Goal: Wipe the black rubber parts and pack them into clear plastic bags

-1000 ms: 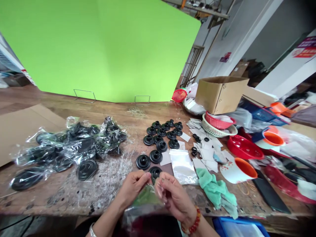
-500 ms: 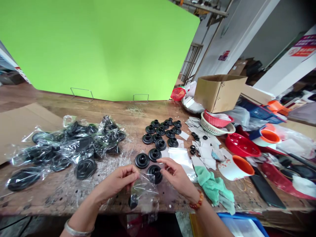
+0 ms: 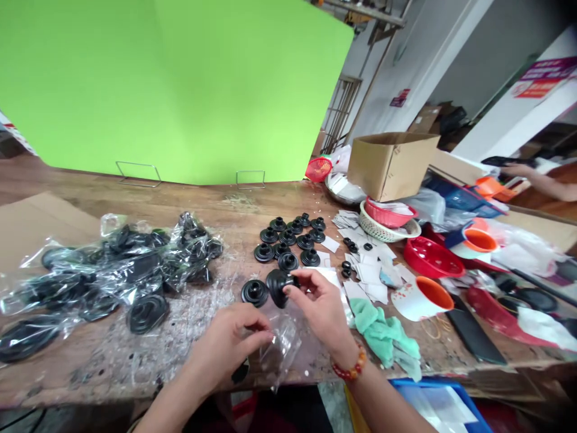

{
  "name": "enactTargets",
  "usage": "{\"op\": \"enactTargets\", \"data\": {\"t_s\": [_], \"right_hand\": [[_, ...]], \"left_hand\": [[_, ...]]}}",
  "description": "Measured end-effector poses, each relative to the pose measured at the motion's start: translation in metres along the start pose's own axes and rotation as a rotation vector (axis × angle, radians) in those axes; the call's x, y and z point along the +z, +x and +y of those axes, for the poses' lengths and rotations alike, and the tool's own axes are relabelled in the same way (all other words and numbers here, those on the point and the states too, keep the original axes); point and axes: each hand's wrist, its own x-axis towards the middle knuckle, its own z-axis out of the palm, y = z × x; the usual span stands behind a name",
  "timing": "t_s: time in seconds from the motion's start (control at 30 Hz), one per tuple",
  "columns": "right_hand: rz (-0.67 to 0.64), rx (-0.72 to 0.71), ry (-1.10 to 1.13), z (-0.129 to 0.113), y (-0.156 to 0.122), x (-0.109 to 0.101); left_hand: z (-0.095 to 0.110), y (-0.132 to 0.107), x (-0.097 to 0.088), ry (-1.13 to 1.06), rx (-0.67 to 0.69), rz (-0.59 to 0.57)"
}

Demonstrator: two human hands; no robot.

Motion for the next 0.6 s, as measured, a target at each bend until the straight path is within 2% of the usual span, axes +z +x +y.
{"op": "enactTargets", "data": {"t_s": [0.13,0.3,0.37,0.47,0.53,0.6], "right_hand": [[-0.087,0.053,-0.08,0.003,-0.003,0.006],[-0.168,0.06,-0.146,0.012,-0.008,0.005],[-0.207,0.009,-0.171,0.016,-0.01,0.008],[-0.294,-0.051,-0.15,0.021,-0.013,0.01],[-0.338,0.006,-0.092,0.025,-0.015,0.01],[-0.332,0.113,-0.023,0.029,-0.015,0.009]], "left_hand": [[-0.003,0.004,0.014,-0.114,0.1,0.177],[-0.02,0.011,0.03,-0.34,0.028,0.344],[-0.025,0.012,0.036,-0.538,-0.069,0.329],[-0.028,0.011,0.044,-0.896,-0.242,0.176],[-0.03,0.011,0.046,-1.056,-0.312,0.114],[-0.032,0.011,0.048,-1.143,-0.346,0.136]]}}
